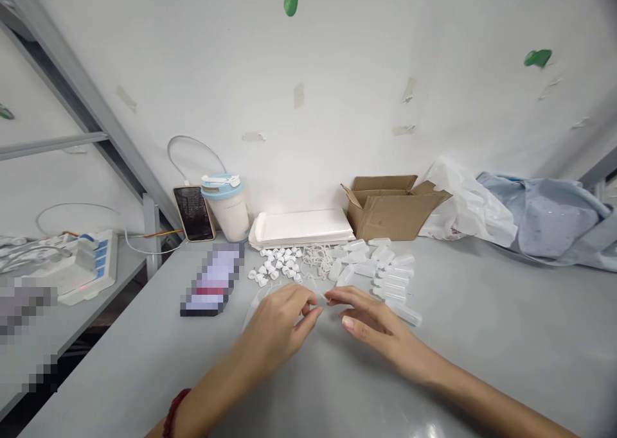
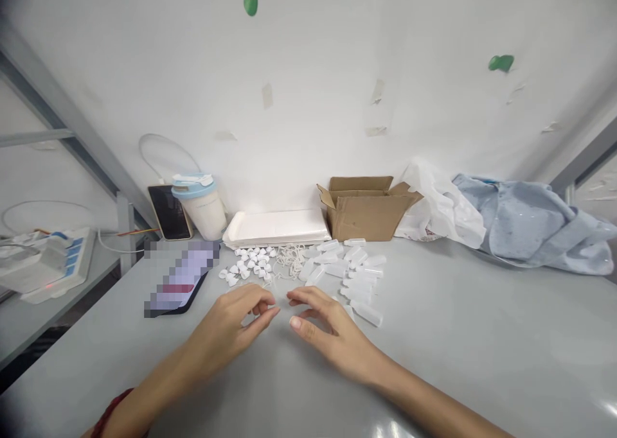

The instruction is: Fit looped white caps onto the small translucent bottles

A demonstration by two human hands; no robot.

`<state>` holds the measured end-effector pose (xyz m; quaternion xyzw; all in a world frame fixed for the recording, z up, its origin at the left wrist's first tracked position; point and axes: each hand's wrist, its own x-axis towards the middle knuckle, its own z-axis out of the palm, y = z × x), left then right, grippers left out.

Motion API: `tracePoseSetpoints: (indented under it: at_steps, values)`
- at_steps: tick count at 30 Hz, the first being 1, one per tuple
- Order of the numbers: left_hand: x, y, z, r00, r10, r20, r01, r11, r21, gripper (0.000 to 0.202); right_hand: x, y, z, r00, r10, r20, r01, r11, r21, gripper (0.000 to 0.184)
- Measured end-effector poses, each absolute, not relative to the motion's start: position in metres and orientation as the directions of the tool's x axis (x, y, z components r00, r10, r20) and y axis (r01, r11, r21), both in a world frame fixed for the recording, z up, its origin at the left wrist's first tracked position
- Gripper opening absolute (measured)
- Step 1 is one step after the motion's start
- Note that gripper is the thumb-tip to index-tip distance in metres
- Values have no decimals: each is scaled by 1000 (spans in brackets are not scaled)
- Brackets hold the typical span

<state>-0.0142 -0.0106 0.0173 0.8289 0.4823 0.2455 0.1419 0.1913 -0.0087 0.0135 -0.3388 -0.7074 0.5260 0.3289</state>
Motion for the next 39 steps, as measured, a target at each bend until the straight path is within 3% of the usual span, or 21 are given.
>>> tracePoseSetpoints:
  at_steps: [7, 11, 13, 15, 19, 22, 25, 29, 39]
  values:
    - [-4, -13, 6, 380, 871, 310, 728, -489, 482, 13, 188, -13, 16, -657, 735, 166, -25, 199, -980, 41]
    - [-4, -12, 6, 345, 888, 304, 697, -459, 551, 13, 190, -12, 18, -684, 703, 194, 9, 274, -962, 41]
    - [-4, -12, 9, 324, 894, 308, 678, -447, 584, 11, 193, -8, 15, -665, 718, 205, 114, 369, -922, 38]
    - [-4, -11, 14, 298, 906, 301, 663, -424, 617, 10, 196, 0, 7, -618, 747, 246, 303, 515, -802, 34]
    - [-7, -9, 23, 239, 940, 244, 632, -342, 696, 11, 207, 23, -14, -605, 700, 379, 622, 713, -324, 38]
    - [-9, -7, 26, 229, 954, 192, 597, -294, 746, 12, 214, 35, -24, -669, 633, 389, 655, 750, -94, 50]
    - [-9, -6, 24, 237, 955, 178, 558, -284, 780, 14, 214, 38, -24, -687, 622, 377, 672, 741, 2, 57]
    - [-9, -6, 21, 253, 954, 161, 524, -275, 806, 16, 210, 36, -20, -666, 654, 359, 705, 709, 18, 47]
    - [-8, -7, 19, 302, 936, 178, 502, -316, 805, 15, 215, 41, -18, -635, 678, 369, 674, 720, -164, 37]
